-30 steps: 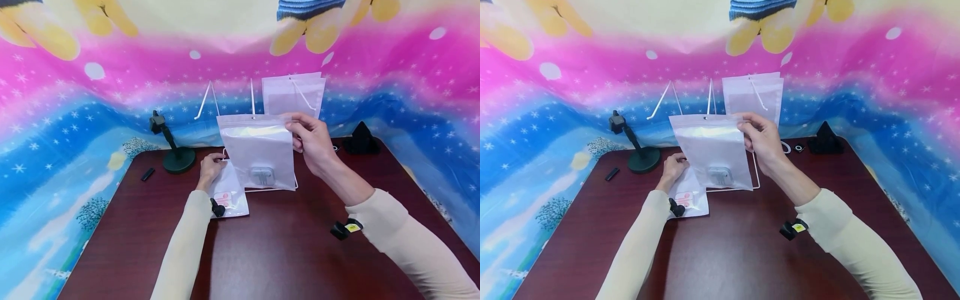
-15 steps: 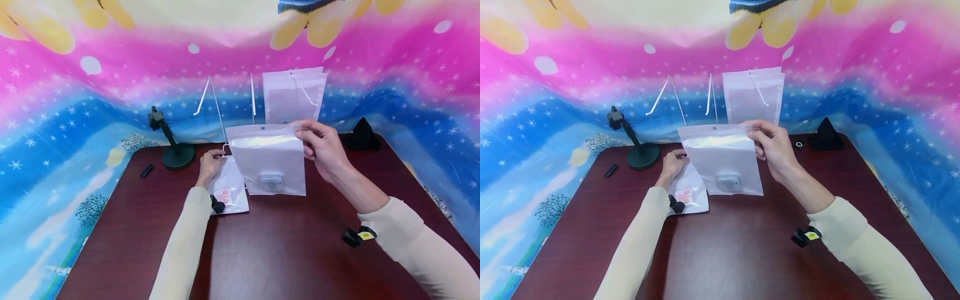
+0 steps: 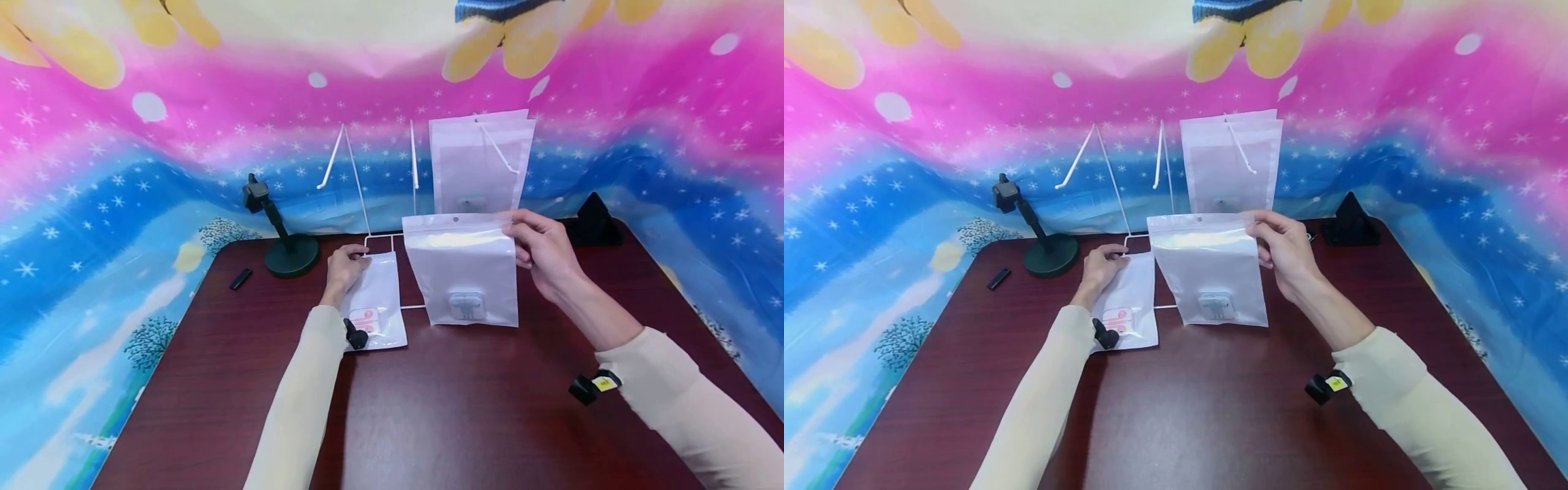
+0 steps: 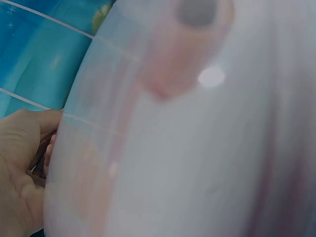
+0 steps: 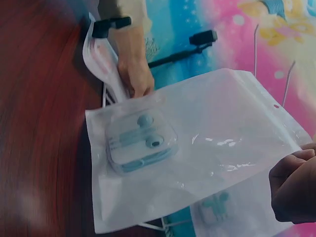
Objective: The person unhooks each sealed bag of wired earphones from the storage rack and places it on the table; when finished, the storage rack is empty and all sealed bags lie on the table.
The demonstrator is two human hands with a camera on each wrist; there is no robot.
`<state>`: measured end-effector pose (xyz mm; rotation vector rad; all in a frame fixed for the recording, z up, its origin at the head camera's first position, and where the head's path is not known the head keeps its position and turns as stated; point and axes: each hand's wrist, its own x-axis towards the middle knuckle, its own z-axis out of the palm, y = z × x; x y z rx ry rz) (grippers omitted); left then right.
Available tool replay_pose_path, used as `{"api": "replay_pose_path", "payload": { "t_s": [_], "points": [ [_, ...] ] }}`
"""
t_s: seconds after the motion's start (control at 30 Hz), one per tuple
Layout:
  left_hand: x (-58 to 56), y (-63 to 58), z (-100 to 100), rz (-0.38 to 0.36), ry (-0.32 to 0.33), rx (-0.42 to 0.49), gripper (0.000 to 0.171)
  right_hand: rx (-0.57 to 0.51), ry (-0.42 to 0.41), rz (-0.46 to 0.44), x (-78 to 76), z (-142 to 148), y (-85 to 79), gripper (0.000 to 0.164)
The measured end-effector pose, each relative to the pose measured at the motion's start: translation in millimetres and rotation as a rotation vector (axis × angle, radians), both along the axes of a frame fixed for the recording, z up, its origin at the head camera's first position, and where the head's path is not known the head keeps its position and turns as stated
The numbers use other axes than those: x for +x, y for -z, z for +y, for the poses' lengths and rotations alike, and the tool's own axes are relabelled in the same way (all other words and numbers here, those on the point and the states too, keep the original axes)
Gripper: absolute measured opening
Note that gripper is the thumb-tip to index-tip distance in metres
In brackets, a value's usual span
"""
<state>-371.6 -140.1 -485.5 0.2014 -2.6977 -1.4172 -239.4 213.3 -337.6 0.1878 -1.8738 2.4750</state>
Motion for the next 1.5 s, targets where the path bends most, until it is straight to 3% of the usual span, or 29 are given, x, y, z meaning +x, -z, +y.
{"api": "replay_pose_path", "payload": {
  "t_s": [0.33,0.87,1.23,1.5],
  "points": [
    [0.6,-0.1,0.6,0.009,-0.006,0.004,0.025,0.021,0.131,-0.098,-26.6,20.0,15.0,0.012],
    [1.8,3.3,-0.8,0.004,-0.019,0.029,0.024,-0.013,0.173,-0.172,-64.7,41.8,51.2,0.018],
    [2.4,1.9,-0.8,0.007,-0.021,0.027,0.025,0.17,0.22,-0.275,-93.6,41.9,80.1,0.034],
    [4.1,0.1,1.3,0.005,-0.015,0.03,0.024,0.287,0.227,-0.315,-106.4,40.0,99.0,0.046]
  ]
}}
